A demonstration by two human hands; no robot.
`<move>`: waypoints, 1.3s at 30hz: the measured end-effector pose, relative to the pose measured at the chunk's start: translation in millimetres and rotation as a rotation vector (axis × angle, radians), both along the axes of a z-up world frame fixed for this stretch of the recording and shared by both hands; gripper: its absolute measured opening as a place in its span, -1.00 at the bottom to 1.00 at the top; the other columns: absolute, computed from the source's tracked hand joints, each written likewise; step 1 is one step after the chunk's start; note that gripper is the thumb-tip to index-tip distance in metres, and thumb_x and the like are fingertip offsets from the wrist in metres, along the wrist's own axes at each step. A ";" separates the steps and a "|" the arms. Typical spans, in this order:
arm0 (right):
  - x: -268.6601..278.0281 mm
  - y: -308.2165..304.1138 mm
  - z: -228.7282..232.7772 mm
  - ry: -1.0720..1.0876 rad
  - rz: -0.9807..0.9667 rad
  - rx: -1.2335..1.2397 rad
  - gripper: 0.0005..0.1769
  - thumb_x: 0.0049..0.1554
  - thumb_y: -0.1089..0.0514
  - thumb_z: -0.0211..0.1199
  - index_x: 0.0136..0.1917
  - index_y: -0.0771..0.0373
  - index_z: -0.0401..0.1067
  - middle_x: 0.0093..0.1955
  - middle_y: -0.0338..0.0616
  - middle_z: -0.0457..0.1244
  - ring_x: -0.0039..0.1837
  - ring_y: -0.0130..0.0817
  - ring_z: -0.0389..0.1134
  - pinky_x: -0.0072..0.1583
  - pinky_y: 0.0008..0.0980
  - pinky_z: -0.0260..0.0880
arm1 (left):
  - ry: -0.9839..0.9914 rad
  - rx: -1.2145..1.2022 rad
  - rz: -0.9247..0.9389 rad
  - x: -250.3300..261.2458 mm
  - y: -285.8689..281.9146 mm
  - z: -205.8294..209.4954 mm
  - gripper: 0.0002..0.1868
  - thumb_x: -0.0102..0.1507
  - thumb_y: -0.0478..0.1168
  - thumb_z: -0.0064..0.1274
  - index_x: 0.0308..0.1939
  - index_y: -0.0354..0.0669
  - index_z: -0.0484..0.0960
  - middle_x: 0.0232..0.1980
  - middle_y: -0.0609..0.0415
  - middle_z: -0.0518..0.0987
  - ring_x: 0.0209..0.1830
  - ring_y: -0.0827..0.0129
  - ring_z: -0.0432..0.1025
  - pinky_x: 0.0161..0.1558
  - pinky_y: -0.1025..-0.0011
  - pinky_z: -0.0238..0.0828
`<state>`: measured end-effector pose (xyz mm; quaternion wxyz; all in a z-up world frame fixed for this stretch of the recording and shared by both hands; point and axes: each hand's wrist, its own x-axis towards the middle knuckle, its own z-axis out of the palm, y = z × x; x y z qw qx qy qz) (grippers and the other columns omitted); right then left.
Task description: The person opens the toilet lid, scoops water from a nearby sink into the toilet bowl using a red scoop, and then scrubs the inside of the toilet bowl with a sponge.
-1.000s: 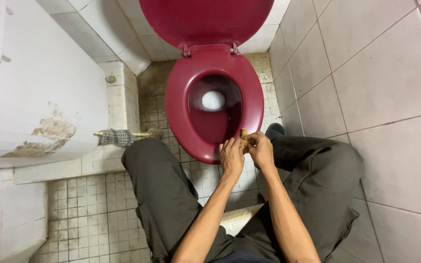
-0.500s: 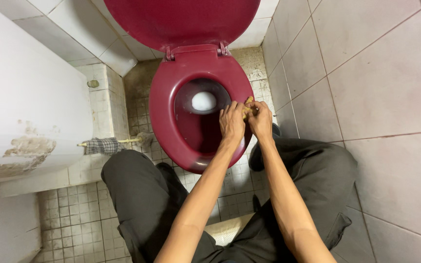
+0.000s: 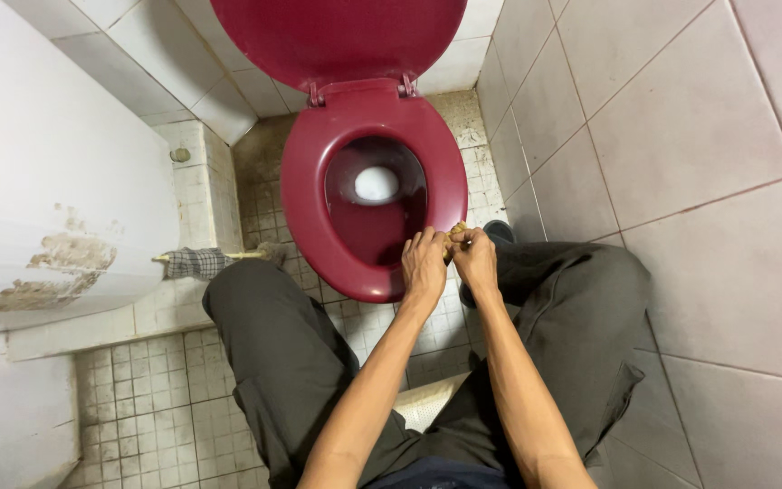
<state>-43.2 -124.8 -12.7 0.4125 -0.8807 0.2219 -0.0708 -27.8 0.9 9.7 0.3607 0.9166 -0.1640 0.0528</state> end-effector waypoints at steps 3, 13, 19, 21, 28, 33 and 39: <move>-17.3 9.9 1.6 -0.044 0.018 -0.002 -0.79 0.04 0.23 0.41 -0.06 0.37 0.53 -0.02 0.06 0.37 0.04 0.00 0.45 0.08 -0.16 0.43 | 0.024 -0.010 0.009 -20.5 7.4 1.6 -0.80 0.10 -0.47 0.05 -0.21 -0.26 0.61 -0.13 -0.04 0.52 -0.02 0.05 0.44 -0.01 0.10 0.35; -3.5 19.3 22.2 -0.166 0.081 -0.010 -0.84 0.08 0.36 0.29 -0.02 0.37 0.51 -0.04 0.02 0.29 -0.02 -0.06 0.39 0.05 -0.19 0.39 | 0.000 -0.113 0.039 -4.4 0.0 0.9 -0.74 0.13 -0.52 -0.01 -0.10 -0.35 0.58 -0.14 -0.11 0.51 -0.06 -0.02 0.44 -0.02 0.07 0.39; 53.9 6.0 22.0 -0.210 0.054 -0.030 -0.84 0.10 0.38 0.29 0.00 0.40 0.50 -0.04 0.06 0.29 -0.03 -0.03 0.38 0.04 -0.17 0.37 | 0.020 -0.112 0.084 54.6 -19.9 -5.5 -0.85 0.14 -0.50 0.02 -0.23 -0.30 0.56 -0.16 -0.12 0.51 -0.08 -0.05 0.46 -0.06 0.04 0.42; 80.6 -2.3 18.4 -0.215 0.058 -0.060 -0.83 0.09 0.38 0.30 0.00 0.40 0.51 -0.04 0.08 0.29 -0.05 -0.01 0.37 0.03 -0.15 0.36 | 0.016 -0.117 0.090 83.2 -28.7 -7.6 -0.85 0.15 -0.48 0.02 -0.22 -0.29 0.56 -0.16 -0.13 0.50 -0.07 -0.06 0.46 -0.06 0.04 0.42; 170.9 -19.7 8.1 -0.345 0.119 -0.077 -0.80 0.08 0.43 0.29 0.01 0.40 0.51 -0.02 0.08 0.30 -0.01 0.01 0.38 0.06 -0.15 0.38 | -0.060 -0.122 0.156 167.6 -47.8 -7.4 -0.87 0.17 -0.45 0.02 -0.21 -0.28 0.57 -0.11 -0.17 0.52 -0.06 -0.11 0.45 -0.05 0.00 0.41; 212.6 -24.2 6.5 -0.412 0.158 -0.060 -0.85 0.12 0.40 0.30 0.01 0.40 0.52 -0.04 0.08 0.30 -0.01 -0.02 0.38 0.06 -0.18 0.39 | -0.078 -0.174 0.188 210.3 -50.1 -8.1 -0.87 0.19 -0.45 0.04 -0.18 -0.31 0.57 -0.08 -0.21 0.52 -0.02 -0.14 0.45 -0.03 0.00 0.40; 201.9 -20.9 9.5 -0.357 0.102 -0.014 -0.83 0.12 0.35 0.35 0.01 0.40 0.55 -0.06 0.07 0.32 -0.04 -0.03 0.39 0.05 -0.17 0.38 | -0.070 -0.191 0.181 201.0 -44.8 -9.0 -0.74 0.11 -0.52 0.03 -0.13 -0.30 0.58 -0.05 -0.18 0.53 0.02 -0.14 0.45 0.03 0.03 0.42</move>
